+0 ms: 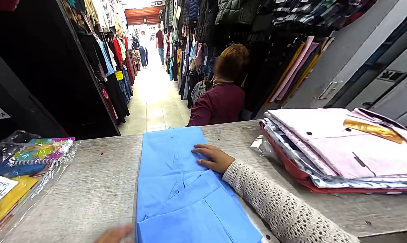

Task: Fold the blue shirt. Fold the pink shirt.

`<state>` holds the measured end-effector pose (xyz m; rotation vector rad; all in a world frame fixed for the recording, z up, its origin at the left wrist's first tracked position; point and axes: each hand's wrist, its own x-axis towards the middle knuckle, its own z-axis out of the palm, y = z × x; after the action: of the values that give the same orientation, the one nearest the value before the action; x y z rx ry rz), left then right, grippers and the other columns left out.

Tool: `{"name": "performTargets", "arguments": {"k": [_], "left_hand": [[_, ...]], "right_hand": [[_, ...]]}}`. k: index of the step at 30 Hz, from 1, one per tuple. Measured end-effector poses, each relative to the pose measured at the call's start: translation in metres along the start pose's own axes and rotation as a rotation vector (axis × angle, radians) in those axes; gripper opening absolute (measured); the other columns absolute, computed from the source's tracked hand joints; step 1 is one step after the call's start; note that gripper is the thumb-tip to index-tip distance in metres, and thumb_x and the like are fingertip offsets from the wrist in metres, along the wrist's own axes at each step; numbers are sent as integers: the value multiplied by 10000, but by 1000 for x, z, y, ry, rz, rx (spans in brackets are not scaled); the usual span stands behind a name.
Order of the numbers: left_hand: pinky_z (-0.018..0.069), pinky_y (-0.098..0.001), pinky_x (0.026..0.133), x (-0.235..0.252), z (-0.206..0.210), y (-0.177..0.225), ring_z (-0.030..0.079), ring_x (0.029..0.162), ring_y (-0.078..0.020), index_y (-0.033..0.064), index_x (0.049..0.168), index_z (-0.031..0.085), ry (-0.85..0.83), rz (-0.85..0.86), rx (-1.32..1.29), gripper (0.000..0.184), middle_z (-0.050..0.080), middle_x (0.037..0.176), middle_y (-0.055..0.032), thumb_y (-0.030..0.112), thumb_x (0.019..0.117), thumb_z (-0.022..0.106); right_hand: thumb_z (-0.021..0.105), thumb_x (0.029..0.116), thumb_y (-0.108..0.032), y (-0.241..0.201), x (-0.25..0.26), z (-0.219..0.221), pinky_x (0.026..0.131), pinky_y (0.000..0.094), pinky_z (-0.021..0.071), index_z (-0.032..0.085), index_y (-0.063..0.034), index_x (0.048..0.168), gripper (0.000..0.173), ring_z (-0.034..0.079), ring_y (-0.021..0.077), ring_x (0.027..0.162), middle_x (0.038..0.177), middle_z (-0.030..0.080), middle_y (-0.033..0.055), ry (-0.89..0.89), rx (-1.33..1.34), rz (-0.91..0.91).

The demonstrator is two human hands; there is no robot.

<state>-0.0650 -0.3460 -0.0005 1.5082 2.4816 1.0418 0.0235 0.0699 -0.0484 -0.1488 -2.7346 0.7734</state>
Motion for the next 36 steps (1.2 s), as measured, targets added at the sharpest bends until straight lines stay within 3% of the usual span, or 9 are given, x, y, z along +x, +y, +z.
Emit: {"name": "performTargets", "arguments": {"k": [3,5,9,14,17,20,27,32,36], "left_hand": [[454,-508,1109,62,18,-44,582,1314,-371,-35,1318,644,-78,76,-13,434,604,1398,-231,237,1005,520],[259,-617,1192,113,42,-62,380,1474,-392,47,1466,537,-229,12,61,602,435,1565,-216,427,1007,460],[52,-640,1221,212,64,-65,155,1573,-302,198,1606,335,-402,-207,296,676,224,1691,-98,536,1033,455],[108,-636,1219,294,89,-95,214,1558,-288,213,1600,350,-229,-351,371,639,287,1674,-63,525,1051,444],[151,-659,1205,322,84,-96,344,1491,-378,47,1468,522,-152,-483,371,646,476,1536,-202,535,1054,437],[160,-695,1180,332,80,-96,448,1420,-407,44,1352,636,-178,-517,422,611,593,1413,-221,481,1101,290],[281,-675,1135,331,62,-124,504,1361,-445,0,1379,587,-100,-434,315,473,589,1391,-268,270,1125,294],[443,-490,1067,285,41,-130,602,1237,-305,18,1309,627,230,-378,-154,307,632,1323,-213,155,1060,510],[490,-467,1018,222,31,-110,648,1157,-264,-2,1252,649,263,-360,-254,258,670,1261,-194,103,1032,566]], "right_hand": [[563,1015,-343,6,6,-1,1168,669,260,628,-152,1412,446,431,336,1454,1529,519,121,11,-100,62],[523,1034,-351,8,17,-3,1173,669,234,594,-189,1451,453,391,325,1483,1554,496,96,-3,-152,113],[423,1072,-398,18,44,-10,1202,652,150,495,-268,1530,482,291,274,1537,1623,406,22,-43,-229,248],[339,1094,-416,42,73,-19,1198,679,107,423,-306,1570,495,245,276,1554,1655,348,2,-72,-263,356],[365,1082,-449,57,83,-23,1188,700,104,425,-256,1572,530,258,309,1547,1643,364,67,-32,-261,393],[357,1088,-449,68,87,-26,1156,748,111,469,-227,1548,523,294,362,1526,1619,405,92,-18,-284,375],[373,1101,-364,72,89,-34,1150,746,122,528,-129,1492,481,331,345,1511,1596,437,101,-6,-279,374],[566,1021,-113,70,68,-36,1134,541,397,609,68,1320,352,527,393,1353,1427,559,258,245,-51,131],[547,1025,-102,36,19,-36,1016,467,528,650,45,1271,305,654,335,1185,1324,640,229,336,69,47]]}}
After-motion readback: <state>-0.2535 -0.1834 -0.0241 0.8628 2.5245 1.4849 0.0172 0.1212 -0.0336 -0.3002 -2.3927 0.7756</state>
